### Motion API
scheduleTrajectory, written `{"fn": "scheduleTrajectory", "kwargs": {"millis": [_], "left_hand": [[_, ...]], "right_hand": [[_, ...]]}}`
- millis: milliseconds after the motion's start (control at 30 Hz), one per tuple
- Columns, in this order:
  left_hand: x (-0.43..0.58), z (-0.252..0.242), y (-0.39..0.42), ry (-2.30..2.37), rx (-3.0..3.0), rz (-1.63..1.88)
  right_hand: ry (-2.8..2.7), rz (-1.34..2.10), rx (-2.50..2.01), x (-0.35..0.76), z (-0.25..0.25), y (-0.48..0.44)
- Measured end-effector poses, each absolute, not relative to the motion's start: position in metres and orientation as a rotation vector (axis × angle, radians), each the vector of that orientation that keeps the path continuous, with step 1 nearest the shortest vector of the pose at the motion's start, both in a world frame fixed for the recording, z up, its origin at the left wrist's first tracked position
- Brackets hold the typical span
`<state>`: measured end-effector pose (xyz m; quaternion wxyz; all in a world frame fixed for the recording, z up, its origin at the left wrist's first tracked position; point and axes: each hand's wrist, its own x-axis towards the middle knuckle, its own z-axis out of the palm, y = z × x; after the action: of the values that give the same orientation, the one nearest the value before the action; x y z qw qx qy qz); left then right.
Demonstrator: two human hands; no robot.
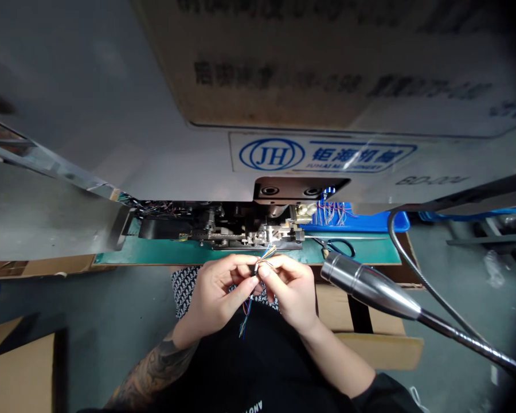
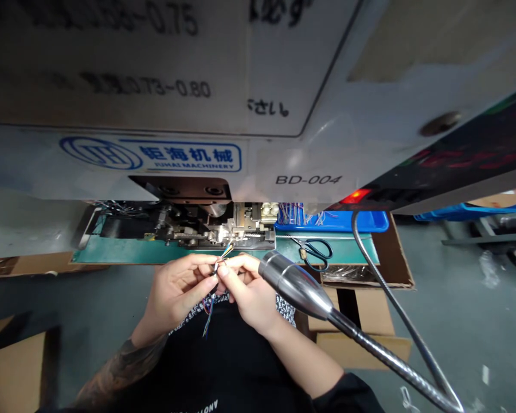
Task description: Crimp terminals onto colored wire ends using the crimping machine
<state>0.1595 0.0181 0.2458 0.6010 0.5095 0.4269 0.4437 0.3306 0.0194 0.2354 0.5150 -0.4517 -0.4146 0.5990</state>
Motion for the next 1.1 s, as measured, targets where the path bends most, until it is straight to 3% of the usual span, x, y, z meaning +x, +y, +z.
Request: {"fn": "scheduleTrajectory", "kwargs": {"millis": [367, 967, 1100], "left_hand": [[0.164, 0.248, 0.017, 1.065, 1.211, 1.019], [0.164, 0.245, 0.016, 1.052, 1.212, 1.017], [0.164, 0.247, 0.016, 1.054, 1.216, 1.035]], "right_hand": [[-1.123, 0.988, -1.151, 0.319, 0.236, 0.013], [-1.246, 0.946, -1.250, 0.326, 0.236, 0.015], [-1.117, 1.089, -1.179, 0.324, 0.235, 0.013]]}}
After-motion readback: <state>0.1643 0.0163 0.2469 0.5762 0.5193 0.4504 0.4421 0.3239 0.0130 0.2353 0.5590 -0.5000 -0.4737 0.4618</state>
